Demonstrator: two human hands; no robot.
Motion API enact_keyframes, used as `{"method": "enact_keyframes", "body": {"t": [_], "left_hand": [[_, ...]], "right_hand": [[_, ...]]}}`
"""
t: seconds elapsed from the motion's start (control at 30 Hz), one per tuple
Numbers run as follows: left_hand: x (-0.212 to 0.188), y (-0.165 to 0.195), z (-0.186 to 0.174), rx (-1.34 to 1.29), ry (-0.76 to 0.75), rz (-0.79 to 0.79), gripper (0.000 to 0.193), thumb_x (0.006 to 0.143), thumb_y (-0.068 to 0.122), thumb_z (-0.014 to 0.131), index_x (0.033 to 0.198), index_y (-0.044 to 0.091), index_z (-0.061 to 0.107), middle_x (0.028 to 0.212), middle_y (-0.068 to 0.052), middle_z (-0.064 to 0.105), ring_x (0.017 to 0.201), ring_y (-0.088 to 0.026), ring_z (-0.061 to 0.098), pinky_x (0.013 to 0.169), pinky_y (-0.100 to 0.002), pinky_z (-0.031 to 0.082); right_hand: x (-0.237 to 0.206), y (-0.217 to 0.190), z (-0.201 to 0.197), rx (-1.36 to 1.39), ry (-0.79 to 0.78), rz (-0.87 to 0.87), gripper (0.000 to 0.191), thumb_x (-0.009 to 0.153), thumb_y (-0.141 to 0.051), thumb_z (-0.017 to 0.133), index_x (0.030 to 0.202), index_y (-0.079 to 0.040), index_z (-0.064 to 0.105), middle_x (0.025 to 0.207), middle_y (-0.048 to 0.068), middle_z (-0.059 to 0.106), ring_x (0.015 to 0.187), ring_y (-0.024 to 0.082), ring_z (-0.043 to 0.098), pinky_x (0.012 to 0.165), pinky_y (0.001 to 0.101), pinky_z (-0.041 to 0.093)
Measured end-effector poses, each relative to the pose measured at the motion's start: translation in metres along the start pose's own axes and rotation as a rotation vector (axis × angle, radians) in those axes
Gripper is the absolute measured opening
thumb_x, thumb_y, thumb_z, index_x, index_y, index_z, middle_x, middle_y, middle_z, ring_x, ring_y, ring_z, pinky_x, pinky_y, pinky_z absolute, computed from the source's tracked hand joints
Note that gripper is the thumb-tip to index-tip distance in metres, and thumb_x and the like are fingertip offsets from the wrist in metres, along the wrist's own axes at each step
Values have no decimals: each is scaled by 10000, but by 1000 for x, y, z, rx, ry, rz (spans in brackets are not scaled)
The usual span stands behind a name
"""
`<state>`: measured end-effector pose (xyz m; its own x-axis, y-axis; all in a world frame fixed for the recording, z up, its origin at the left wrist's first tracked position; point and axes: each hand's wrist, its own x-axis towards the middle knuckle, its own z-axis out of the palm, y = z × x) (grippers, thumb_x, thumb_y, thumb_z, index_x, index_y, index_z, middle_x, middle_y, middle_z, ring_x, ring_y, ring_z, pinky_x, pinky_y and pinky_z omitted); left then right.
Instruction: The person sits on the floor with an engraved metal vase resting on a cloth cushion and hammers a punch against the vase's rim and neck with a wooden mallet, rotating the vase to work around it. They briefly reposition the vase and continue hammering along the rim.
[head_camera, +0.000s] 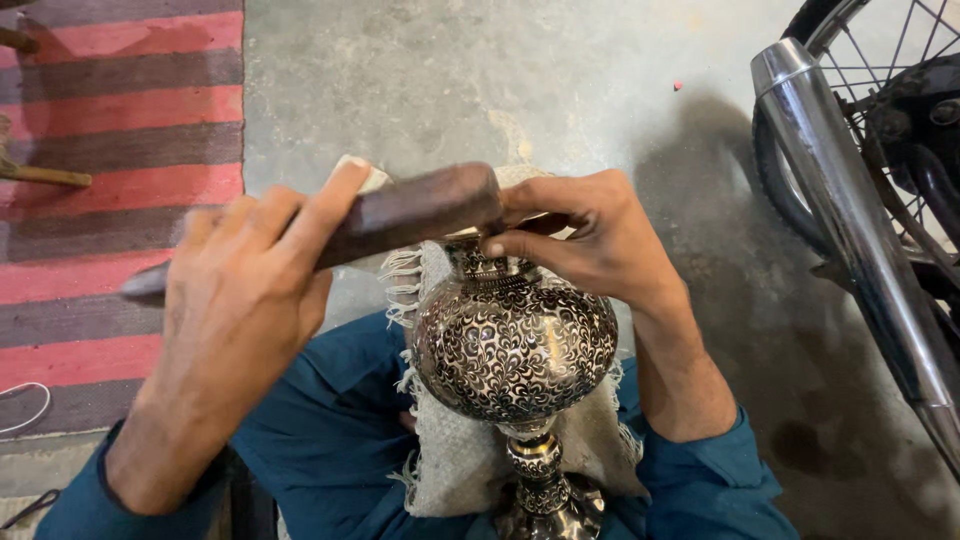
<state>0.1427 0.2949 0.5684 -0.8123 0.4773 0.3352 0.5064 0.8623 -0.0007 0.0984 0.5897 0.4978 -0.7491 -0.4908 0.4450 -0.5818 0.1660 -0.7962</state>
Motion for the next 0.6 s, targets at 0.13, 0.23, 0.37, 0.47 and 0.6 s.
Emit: {"method": "enact_keyframes", "body": {"t": [0.13, 0.23, 0.37, 0.47, 0.6], "left_hand": [[0, 2, -2, -161, 106, -9, 766, 780, 24, 750, 1489, 179, 504, 1026, -129, 635, 919, -358, 639, 817, -487, 496], [2, 2, -4, -105, 60, 21, 774, 797, 13, 757, 1508, 203, 517, 1025, -104, 644, 931, -357, 645, 832, -496, 497], [6, 4, -6, -91, 61, 15, 776, 795, 16, 762, 1512, 184, 518, 1032, -123, 645, 902, -362, 635, 809, -489, 499], [10, 6, -6, -19, 27, 32, 791, 763, 5, 762, 1500, 180, 531, 1002, -119, 649, 900, -363, 647, 805, -496, 508], [12, 12, -8, -475, 102, -48, 766, 790, 32, 695, 1502, 110, 424, 1230, -175, 616, 1038, -378, 625, 847, -486, 511]], "right_hand": [[-1, -1, 0, 47, 6, 35, 210, 945, -57, 772, 1151, -43, 733, 1009, 77, 802, 911, 145, 804, 763, 256, 682], [-3, -1, -1, 78, 3, 34, 221, 943, -50, 772, 1161, -43, 737, 1007, 72, 803, 910, 141, 801, 767, 248, 676], [-6, 1, -4, 97, 39, -44, 263, 946, -53, 789, 1193, -32, 702, 1054, 81, 782, 967, 157, 789, 816, 258, 668], [-8, 5, -6, -7, 25, 61, 249, 891, -71, 814, 1128, -52, 741, 958, 75, 802, 796, 139, 777, 688, 250, 642], [-8, 16, -5, 218, -18, -63, 243, 983, -63, 744, 1224, -68, 719, 1044, 82, 790, 917, 155, 788, 816, 273, 686]]}}
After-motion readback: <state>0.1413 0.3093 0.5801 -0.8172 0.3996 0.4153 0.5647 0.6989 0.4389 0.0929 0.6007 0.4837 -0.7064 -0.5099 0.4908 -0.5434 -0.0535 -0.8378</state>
